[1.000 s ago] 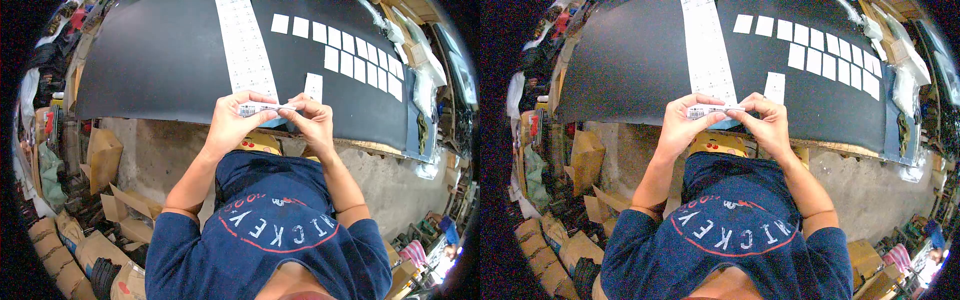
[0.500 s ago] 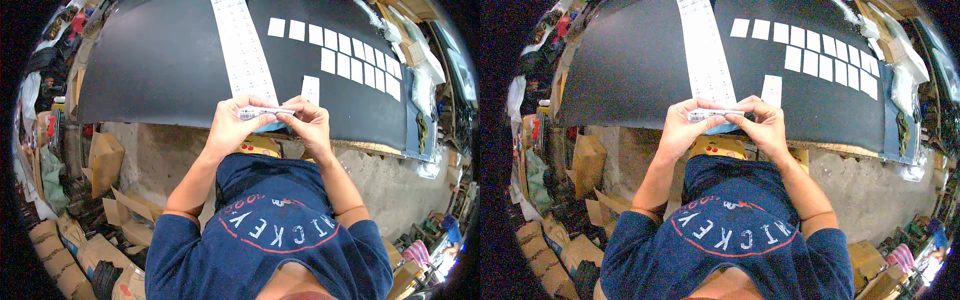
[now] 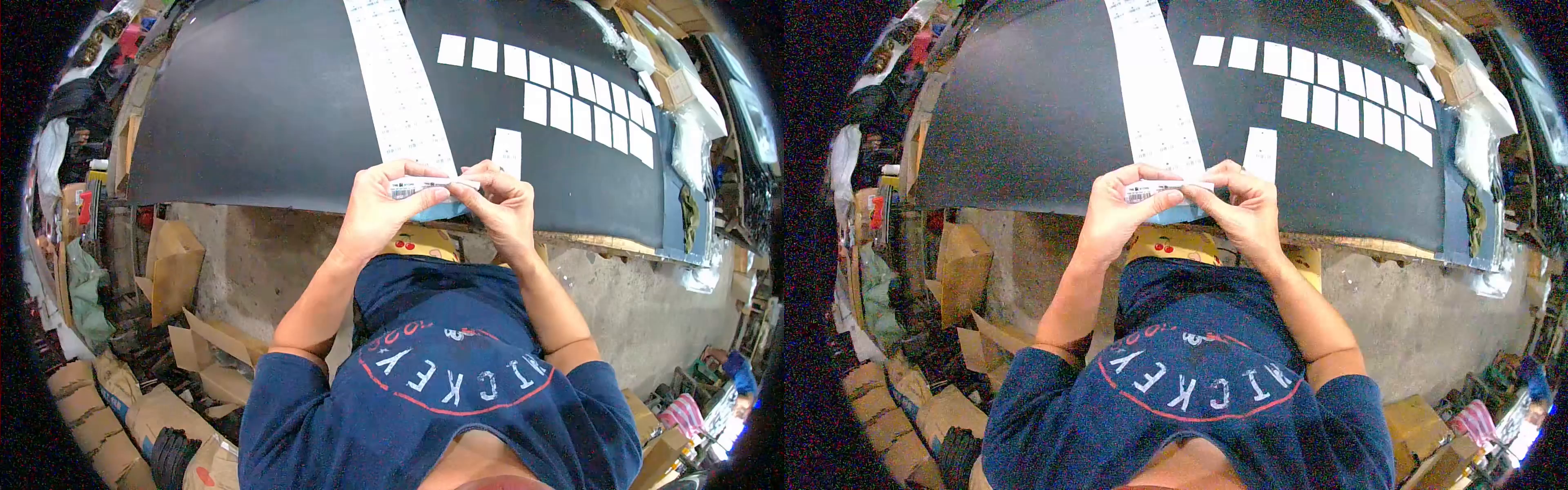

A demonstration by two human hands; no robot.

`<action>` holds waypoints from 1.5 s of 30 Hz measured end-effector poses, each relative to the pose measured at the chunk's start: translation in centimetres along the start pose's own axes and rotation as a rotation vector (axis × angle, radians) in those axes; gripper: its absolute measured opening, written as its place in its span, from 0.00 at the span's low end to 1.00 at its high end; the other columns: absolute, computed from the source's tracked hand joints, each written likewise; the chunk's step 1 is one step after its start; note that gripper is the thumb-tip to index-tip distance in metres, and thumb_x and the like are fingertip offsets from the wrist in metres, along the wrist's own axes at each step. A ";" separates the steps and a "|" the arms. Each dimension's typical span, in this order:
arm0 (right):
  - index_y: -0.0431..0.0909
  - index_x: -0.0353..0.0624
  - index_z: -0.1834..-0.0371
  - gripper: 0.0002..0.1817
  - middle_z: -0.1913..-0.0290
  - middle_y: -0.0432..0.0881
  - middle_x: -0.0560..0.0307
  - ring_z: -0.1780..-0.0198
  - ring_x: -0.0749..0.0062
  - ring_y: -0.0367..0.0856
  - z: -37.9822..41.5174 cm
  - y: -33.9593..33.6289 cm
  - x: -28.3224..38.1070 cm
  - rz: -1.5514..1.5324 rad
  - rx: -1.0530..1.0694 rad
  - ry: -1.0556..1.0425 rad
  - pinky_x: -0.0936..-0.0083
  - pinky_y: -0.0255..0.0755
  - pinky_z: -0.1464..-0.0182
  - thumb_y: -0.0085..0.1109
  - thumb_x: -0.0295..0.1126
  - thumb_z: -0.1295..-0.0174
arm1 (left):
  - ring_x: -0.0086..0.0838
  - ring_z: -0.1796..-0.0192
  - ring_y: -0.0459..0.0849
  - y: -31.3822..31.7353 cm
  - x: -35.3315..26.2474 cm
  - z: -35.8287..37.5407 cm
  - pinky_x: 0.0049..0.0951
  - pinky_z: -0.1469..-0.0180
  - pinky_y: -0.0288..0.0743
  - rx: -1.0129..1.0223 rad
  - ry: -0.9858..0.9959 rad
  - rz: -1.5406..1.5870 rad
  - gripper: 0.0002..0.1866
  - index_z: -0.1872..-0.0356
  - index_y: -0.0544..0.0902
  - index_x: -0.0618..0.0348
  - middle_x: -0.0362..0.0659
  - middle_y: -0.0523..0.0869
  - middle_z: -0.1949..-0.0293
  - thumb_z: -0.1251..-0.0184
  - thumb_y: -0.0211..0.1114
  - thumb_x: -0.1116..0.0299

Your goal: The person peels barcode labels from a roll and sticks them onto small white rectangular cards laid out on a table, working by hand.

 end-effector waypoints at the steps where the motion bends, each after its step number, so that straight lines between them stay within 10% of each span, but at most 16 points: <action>1: 0.86 0.39 0.68 0.04 0.67 0.82 0.60 0.66 0.82 0.76 0.0 -0.1 0.0 0.043 0.009 -0.004 0.88 0.67 0.66 0.68 0.23 0.46 | 0.20 0.62 0.83 0.0 0.0 0.0 0.20 0.58 0.77 0.008 -0.010 0.028 0.10 0.62 0.84 0.62 0.40 0.87 0.64 0.45 0.71 0.76; 8: 0.86 0.40 0.64 0.09 0.67 0.81 0.60 0.62 0.79 0.77 -0.5 -1.2 0.4 0.038 0.050 0.053 0.82 0.69 0.60 0.70 0.24 0.49 | 0.19 0.62 0.82 0.7 0.3 0.1 0.20 0.57 0.77 -0.011 -0.049 0.143 0.11 0.58 0.84 0.65 0.42 0.87 0.64 0.43 0.71 0.75; 17: 0.84 0.42 0.63 0.12 0.66 0.78 0.54 0.58 0.60 0.76 -0.5 -2.9 5.7 0.765 0.188 -0.347 0.69 0.68 0.53 0.67 0.23 0.54 | 0.20 0.59 0.83 2.0 0.5 0.0 0.20 0.54 0.76 0.050 -0.064 0.093 0.12 0.56 0.84 0.66 0.45 0.87 0.61 0.42 0.69 0.77; 45: 0.84 0.44 0.61 0.19 0.66 0.78 0.66 0.68 0.72 0.74 1.2 -3.1 3.6 1.075 0.065 -0.929 0.55 0.65 0.40 0.66 0.18 0.62 | 0.23 0.57 0.84 2.9 0.4 0.8 0.21 0.52 0.78 0.090 -0.096 0.296 0.23 0.48 0.80 0.66 0.45 0.86 0.56 0.48 0.71 0.80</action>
Point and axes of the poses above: each hand's wrist, its own z-axis away from the middle knuckle, its own y-axis out of the palm, x = y × z, the point moved 1 cm from there along -z, towards the middle knuckle
